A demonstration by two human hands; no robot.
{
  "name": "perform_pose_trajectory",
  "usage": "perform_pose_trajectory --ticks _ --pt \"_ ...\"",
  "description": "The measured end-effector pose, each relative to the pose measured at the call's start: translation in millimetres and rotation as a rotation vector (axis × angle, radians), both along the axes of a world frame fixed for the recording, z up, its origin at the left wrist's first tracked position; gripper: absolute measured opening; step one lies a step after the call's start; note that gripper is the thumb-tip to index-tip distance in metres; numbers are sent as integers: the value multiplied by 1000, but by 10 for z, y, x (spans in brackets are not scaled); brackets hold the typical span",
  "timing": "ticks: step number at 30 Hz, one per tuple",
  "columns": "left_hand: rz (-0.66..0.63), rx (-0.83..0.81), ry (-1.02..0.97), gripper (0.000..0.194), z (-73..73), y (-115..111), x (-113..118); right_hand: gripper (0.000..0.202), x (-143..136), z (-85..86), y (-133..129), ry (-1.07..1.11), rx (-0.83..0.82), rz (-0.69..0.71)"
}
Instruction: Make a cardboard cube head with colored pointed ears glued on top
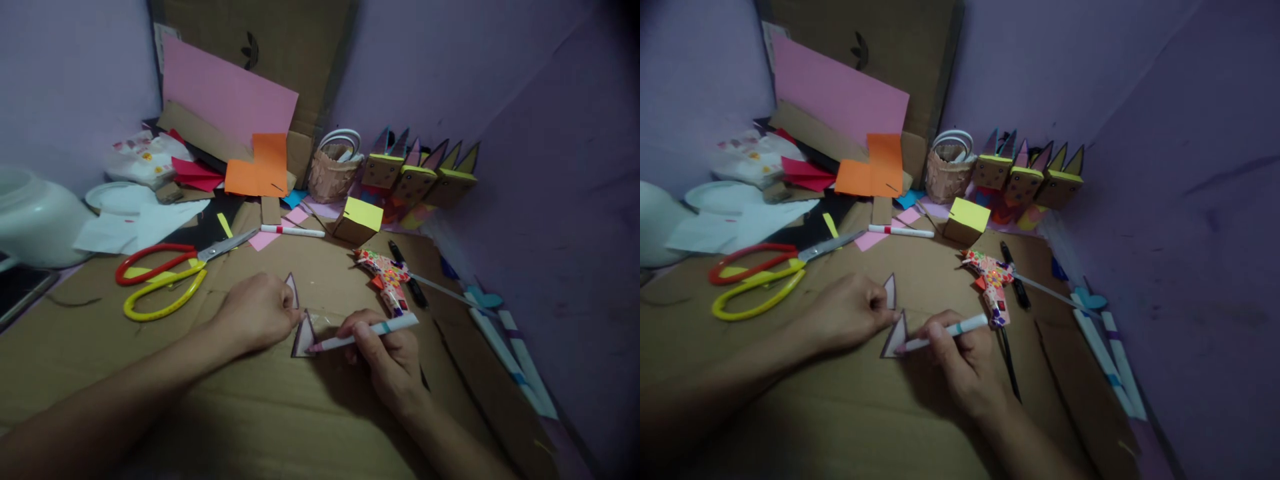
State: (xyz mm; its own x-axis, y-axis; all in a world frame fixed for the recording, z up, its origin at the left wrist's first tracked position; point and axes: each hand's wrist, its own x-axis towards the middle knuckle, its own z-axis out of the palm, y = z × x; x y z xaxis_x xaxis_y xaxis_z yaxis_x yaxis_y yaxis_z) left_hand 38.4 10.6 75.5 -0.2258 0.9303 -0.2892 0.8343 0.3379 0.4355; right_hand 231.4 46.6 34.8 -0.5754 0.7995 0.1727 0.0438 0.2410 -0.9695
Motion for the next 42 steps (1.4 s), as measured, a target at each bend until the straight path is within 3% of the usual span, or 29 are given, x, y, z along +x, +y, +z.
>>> perform_pose_trajectory --ticks 34,39,42 --pt "2 13 -7 30 -37 -24 -11 25 -18 2 -33 -9 -18 106" --pt "6 6 -10 30 -26 -18 -12 27 16 17 -20 -6 9 -15" --pt "3 0 -8 30 -13 -16 -8 28 10 22 -9 -60 7 -10"
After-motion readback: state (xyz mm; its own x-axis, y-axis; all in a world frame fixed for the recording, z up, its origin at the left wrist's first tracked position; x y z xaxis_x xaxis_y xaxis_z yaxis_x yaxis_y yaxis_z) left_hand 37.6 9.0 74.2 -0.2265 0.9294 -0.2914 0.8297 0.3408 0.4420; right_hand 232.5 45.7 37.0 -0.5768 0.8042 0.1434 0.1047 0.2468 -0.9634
